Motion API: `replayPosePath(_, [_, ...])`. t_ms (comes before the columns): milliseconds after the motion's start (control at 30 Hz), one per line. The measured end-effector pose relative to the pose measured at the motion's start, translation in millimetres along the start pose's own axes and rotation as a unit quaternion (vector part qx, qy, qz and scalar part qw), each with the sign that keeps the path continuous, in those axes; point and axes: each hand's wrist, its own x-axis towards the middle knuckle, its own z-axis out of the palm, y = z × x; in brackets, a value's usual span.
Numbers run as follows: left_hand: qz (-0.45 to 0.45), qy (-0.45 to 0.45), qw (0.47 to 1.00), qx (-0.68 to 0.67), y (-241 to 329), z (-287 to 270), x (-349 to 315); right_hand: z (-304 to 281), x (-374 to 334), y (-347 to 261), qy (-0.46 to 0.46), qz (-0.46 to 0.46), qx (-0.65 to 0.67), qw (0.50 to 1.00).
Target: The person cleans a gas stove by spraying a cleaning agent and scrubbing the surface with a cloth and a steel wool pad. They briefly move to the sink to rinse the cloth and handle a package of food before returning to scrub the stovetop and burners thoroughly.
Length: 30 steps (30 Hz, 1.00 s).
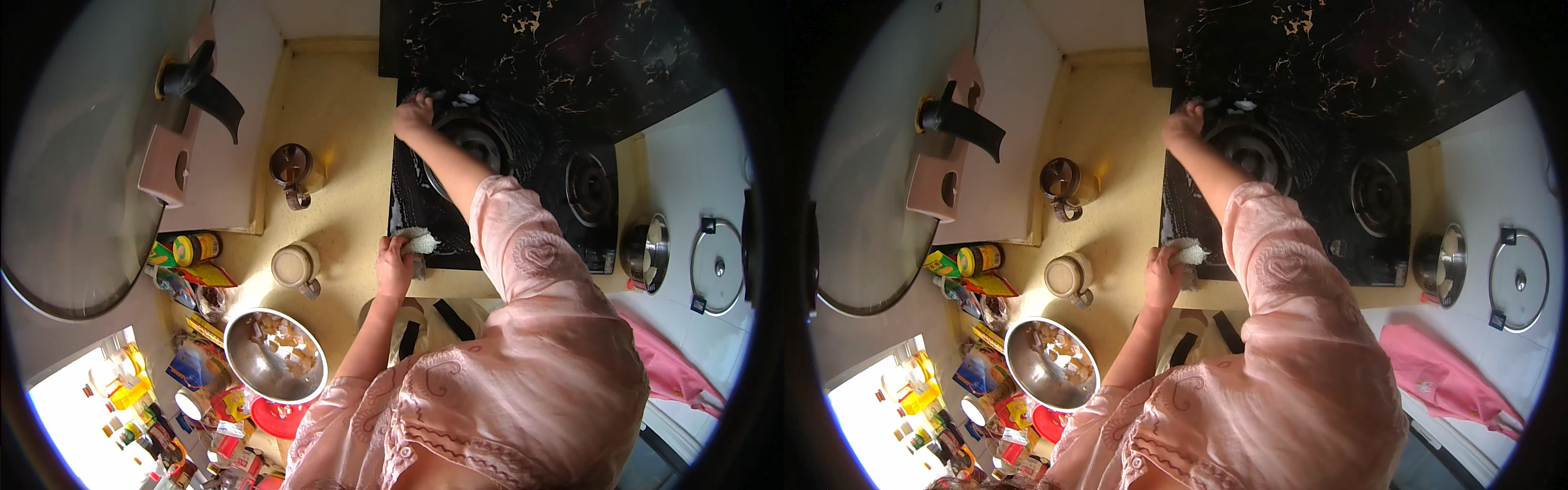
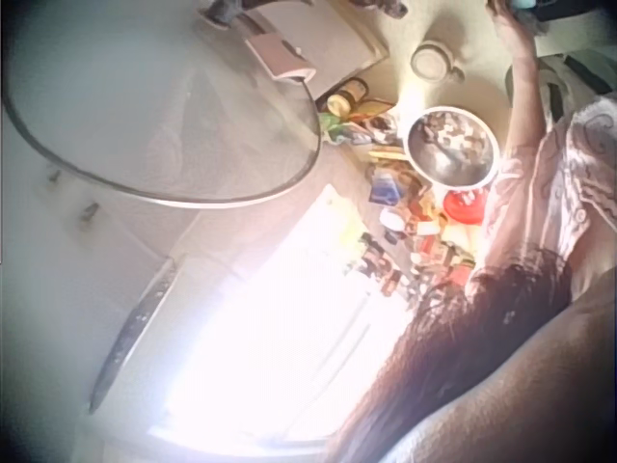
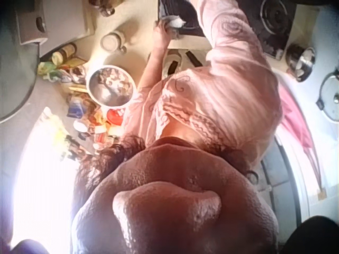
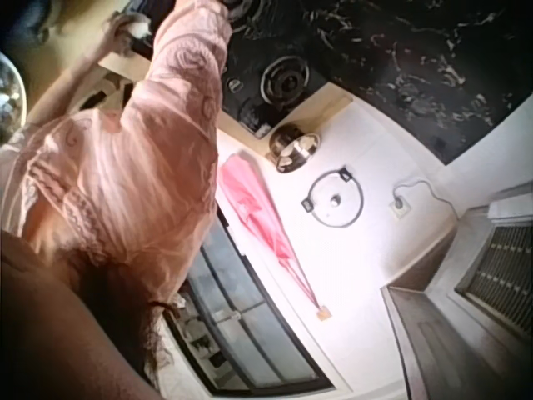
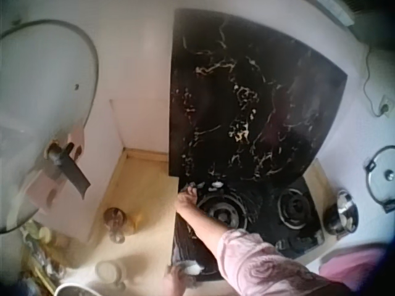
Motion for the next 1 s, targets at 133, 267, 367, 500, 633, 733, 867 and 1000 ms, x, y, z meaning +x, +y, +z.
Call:
replayPosePath(133, [0.004, 0.007, 1.000, 0.009, 0, 2, 0, 11, 23, 17, 0.011, -0.033, 0.035, 0.999])
replayPosePath(267, [0.010, 0.006, 1.000, 0.012, -4, 4, 0, -14, 17, 15, -0.018, -0.056, 0.015, 0.998])
replayPosePath(367, [0.009, 0.001, 1.000, 0.019, 0, 2, 0, 10, 37, 25, -0.015, -0.020, 0.008, 1.000])
replayPosePath(500, [0.027, 0.007, 0.999, 0.031, -2, 4, 0, 12, 27, 18, -0.003, 0.033, 0.009, 0.999])
replayPosePath(633, [0.019, -0.001, 0.999, 0.029, -1, 3, 2, -9, 2, 15, -0.013, -0.096, -0.023, 0.995])
replayPosePath(733, [0.025, 0.005, 0.999, 0.042, -3, 3, 2, -23, 9, 38, -0.061, -0.095, 0.001, 0.994])
replayPosePath(867, [0.022, 0.004, 0.999, 0.045, 3, 2, 1, -13, 33, 83, -0.076, -0.106, 0.080, 0.988])
replayPosePath(1000, [0.025, 0.001, 0.999, 0.046, 4, 2, 2, 3, 63, 125, -0.169, -0.136, 0.119, 0.969])
